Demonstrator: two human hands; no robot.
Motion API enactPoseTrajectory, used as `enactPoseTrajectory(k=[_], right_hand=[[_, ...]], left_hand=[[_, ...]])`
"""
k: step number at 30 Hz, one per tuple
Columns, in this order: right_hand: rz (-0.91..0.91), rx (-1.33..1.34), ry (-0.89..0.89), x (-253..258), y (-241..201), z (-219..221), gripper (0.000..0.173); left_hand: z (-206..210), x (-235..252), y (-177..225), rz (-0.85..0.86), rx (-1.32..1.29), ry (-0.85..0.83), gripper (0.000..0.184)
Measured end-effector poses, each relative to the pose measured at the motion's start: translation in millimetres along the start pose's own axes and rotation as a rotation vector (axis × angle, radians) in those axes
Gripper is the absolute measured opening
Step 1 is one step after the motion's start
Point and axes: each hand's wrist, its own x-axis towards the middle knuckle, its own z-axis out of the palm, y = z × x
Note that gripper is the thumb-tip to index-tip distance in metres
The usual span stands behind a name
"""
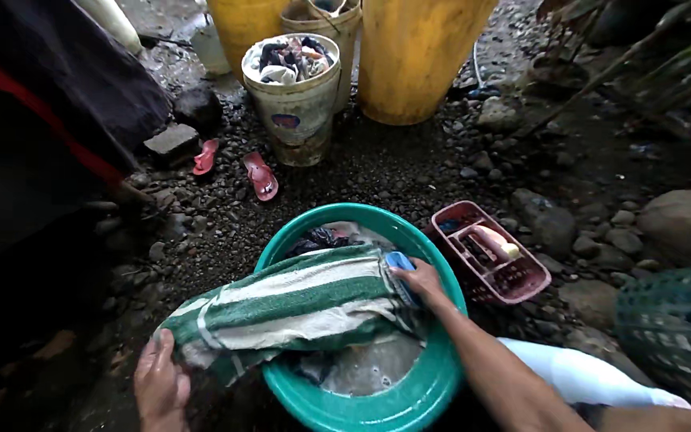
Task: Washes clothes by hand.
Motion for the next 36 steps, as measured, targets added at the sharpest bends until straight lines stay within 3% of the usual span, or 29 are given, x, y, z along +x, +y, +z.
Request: enactPoseTrajectory(k=[4, 7, 9, 12, 14, 16, 18, 20, 22, 24, 26, 28, 31, 33, 36], right_hand=[[0.156, 0.322, -0.102, -15, 14, 13, 0.038], [-0.006, 0.382, 0.016, -15, -21, -9, 0.027], [-0.119, 0.379, 0.083, -2, -52, -31, 0.032], [-0.168, 0.338, 0.200, 25, -80, -42, 0.041], [-0.194, 0.265, 0.236, 22, -92, -31, 0.050], [-0.296, 0.203, 0.215, -2, -98, 2, 0.062], [-0.478, 0.242, 0.092, -53, -114, 64, 0.065], [-0.678, 0.309, -0.114, -129, -139, 139, 0.057], [-0.724, 0.251, -0.434, -194, -169, 186, 0.054], [-0.692, 0.073, -0.618, -207, -178, 199, 0.056], [-0.677, -0.060, -0.520, -166, -138, 188, 0.057], [-0.669, -0.079, -0.218, -101, -74, 150, 0.054], [-0.413, -0.248, 0.076, -39, -8, 67, 0.056], [-0.270, -0.266, 0.113, -32, -14, 44, 0.057], [-0.427, -0.034, -0.025, -101, -69, 102, 0.054]], left_hand=[[-4, -14, 26, 0.035, 0.105, -0.280, 0.024], [-2, -7, 42, 0.102, -0.116, -0.303, 0.036], [-4, 2, 42, 0.078, -0.195, -0.301, 0.035], [1, -9, 19, -0.175, 0.203, -0.323, 0.019], [9, -15, -4, -0.273, 0.388, -0.396, 0.016], [16, -21, -19, -0.221, 0.286, -0.324, 0.014], [26, -19, -21, -0.178, 0.050, -0.176, 0.020], [38, -10, -18, -0.163, -0.108, -0.046, 0.024], [38, -12, -8, -0.183, -0.091, -0.010, 0.037], [39, -16, 12, -0.276, -0.139, 0.095, 0.042], [35, 4, 3, -0.294, -0.278, 0.257, 0.036], [23, 22, -21, -0.240, -0.404, 0.243, 0.036], [21, 22, -26, -0.244, -0.421, 0.304, 0.039], [26, 21, -26, -0.216, -0.387, 0.314, 0.042], [30, 20, -29, -0.178, -0.267, 0.329, 0.043]])
